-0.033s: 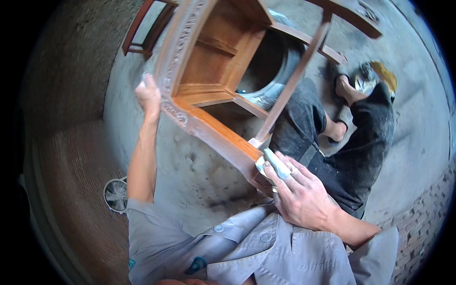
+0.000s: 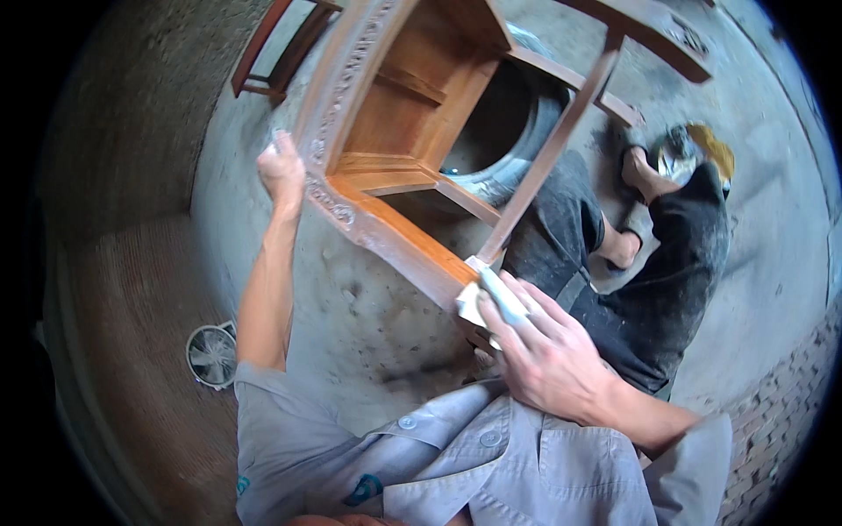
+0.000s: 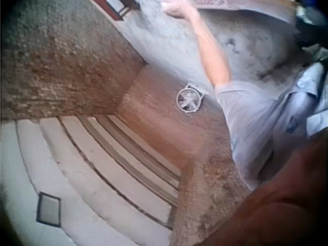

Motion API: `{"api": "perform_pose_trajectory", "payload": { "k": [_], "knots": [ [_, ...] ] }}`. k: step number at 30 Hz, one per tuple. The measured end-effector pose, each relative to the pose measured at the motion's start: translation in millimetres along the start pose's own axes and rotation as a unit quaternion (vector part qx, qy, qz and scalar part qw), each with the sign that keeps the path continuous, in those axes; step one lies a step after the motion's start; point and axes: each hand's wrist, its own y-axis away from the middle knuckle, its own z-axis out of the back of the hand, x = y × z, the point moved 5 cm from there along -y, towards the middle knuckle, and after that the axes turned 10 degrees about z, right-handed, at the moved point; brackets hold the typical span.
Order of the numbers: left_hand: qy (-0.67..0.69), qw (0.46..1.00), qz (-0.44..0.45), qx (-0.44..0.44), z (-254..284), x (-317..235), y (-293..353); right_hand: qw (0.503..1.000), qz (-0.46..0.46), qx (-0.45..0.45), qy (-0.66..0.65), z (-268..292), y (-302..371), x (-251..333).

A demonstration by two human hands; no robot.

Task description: The person sands a wooden chair frame with a sanding block, focusing on the legs and carved edges. The person repositions the chair and continues sanding different sections, then switches to a finer sanding pad to smooth the surface.

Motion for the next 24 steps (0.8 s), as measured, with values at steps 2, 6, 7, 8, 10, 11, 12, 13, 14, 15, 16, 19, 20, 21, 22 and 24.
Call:
{"api": "perform_pose_trajectory", "payload": {
  "k": [2, 6, 7, 8, 10, 11, 12, 13, 14, 15, 16, 19, 20, 21, 22, 24],
  "knots": [
    [0.018, 0.999, 0.041, 0.018, 1, -1, -2, 0.998, 0.028, -0.011, 0.058, -14, -50, 1],
    [0.003, 0.998, 0.056, 0.004, 4, -4, 2, 0.98, 0.076, 0.004, 0.181, -48, -125, -7],
    [0.022, 0.998, 0.06, 0.018, 2, -4, 5, 0.98, 0.077, 0.004, 0.183, -48, -121, -5],
    [0.041, 0.997, 0.064, 0.027, 5, -4, 6, 0.98, 0.08, 0.002, 0.184, -46, -119, -2],
    [0.079, 0.994, 0.065, 0.045, 14, -13, 12, 0.981, 0.049, 0.067, 0.174, -24, -65, 19],
    [0.09, 0.993, 0.063, 0.04, 9, -12, 14, 0.988, 0.014, 0.065, 0.14, -12, -40, 27],
    [0.095, 0.994, 0.06, 0.018, 7, -6, 9, 0.985, 0.008, 0.084, 0.15, -9, -21, 31],
    [0.1, 0.993, 0.056, 0.005, 5, -7, 6, 0.97, 0.011, 0.098, 0.221, -16, -15, 36],
    [0.116, 0.991, 0.071, 0.003, 9, -13, 10, 0.978, 0.014, 0.076, 0.195, -17, -29, 34],
    [0.087, 0.993, 0.075, 0.007, 10, -12, 10, 0.984, 0.017, 0.054, 0.168, -20, -52, 29],
    [0.066, 0.995, 0.079, 0.014, 3, -10, 7, 0.973, 0.07, 0.054, 0.211, -31, -77, 22],
    [0.051, 0.996, 0.078, 0.011, -32, 23, -4, 0.983, 0.08, -0.016, 0.165, -55, -145, -1],
    [0.051, 0.995, 0.081, 0.01, -25, 20, -1, 0.992, 0.069, 0.015, 0.108, -49, -152, -8],
    [0.05, 0.995, 0.085, 0.009, -19, 16, 3, 0.996, 0.056, 0.046, 0.05, -42, -155, -15],
    [0.034, 0.996, 0.083, 0.001, -12, 10, 5, 0.996, 0.078, 0.04, 0.017, -37, -154, -27],
    [0.104, 0.991, 0.086, 0.001, -6, 11, 2, 0.998, 0.041, 0.04, 0.01, -5, -157, -58]
  ]
}}
